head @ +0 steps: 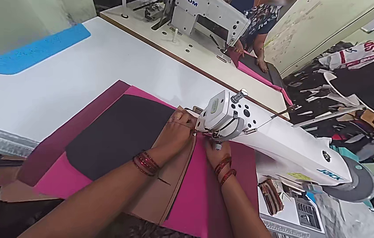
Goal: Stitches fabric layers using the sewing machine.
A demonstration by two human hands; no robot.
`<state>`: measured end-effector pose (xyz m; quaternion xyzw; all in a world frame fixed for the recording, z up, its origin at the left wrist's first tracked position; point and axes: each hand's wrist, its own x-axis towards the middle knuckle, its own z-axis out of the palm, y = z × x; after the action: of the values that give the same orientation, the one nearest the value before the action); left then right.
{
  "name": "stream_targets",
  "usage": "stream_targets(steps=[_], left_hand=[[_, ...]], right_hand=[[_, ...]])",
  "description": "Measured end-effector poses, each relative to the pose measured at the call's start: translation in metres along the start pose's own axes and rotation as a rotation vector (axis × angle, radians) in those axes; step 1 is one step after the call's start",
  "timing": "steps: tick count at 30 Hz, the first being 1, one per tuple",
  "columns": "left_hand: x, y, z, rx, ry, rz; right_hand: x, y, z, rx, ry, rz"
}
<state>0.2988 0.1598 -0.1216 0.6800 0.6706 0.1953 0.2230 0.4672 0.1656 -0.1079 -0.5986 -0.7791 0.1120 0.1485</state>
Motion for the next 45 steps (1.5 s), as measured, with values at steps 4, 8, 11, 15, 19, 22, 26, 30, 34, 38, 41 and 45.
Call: stream_targets(steps=[4,8,11,15,19,22,26,30,34,38,41,45], left_hand=[[0.0018,-0.0008,0.0028,-0.014,0.030,0.007],[0.0016,-0.0025,0.0061,-0.017,0.063,0.016],[0.0012,0.0001,0.0040,-0.017,0.045,0.000],[0.0010,0.0026,0.0014,-0.001,0.020,-0.029],[0.0012,0.0029,0.0011,0.010,0.019,-0.022],[0.0015,0.0017,0.0034,0.004,0.037,-0.024],[0.0020,-0.0002,0.0061,0.007,0.047,-0.012],[0.0022,-0.0001,0.0065,0.022,0.054,0.000],[0.0019,-0.0007,0.0065,0.005,0.065,-0.001],[0.0018,0.0035,0.0015,0.015,-0.016,-0.046],[0.0018,0.0042,0.0016,0.021,-0.006,-0.042],[0.0010,0.0042,0.0021,0.023,0.000,-0.037]], right_hand=[[0.0015,0.0025,0.0046,-0.025,0.029,-0.014],[0.0014,0.0059,0.0087,-0.020,0.039,-0.036],[0.0014,0.0076,0.0101,-0.028,0.058,-0.066],[0.0015,0.0062,0.0085,-0.035,0.033,-0.056],[0.0019,0.0058,0.0068,-0.025,0.030,-0.071],[0.0020,0.0041,0.0055,-0.021,0.012,-0.056],[0.0020,0.0054,0.0060,-0.032,-0.001,-0.062],[0.0018,0.0060,0.0076,-0.023,0.028,-0.076],[0.0029,0.0031,0.0045,-0.042,-0.024,-0.038],[0.0024,0.0019,0.0041,-0.050,-0.023,-0.035],[0.0031,0.0035,0.0063,-0.061,-0.001,-0.059],[0.0032,0.0021,0.0046,-0.064,-0.023,-0.050]])
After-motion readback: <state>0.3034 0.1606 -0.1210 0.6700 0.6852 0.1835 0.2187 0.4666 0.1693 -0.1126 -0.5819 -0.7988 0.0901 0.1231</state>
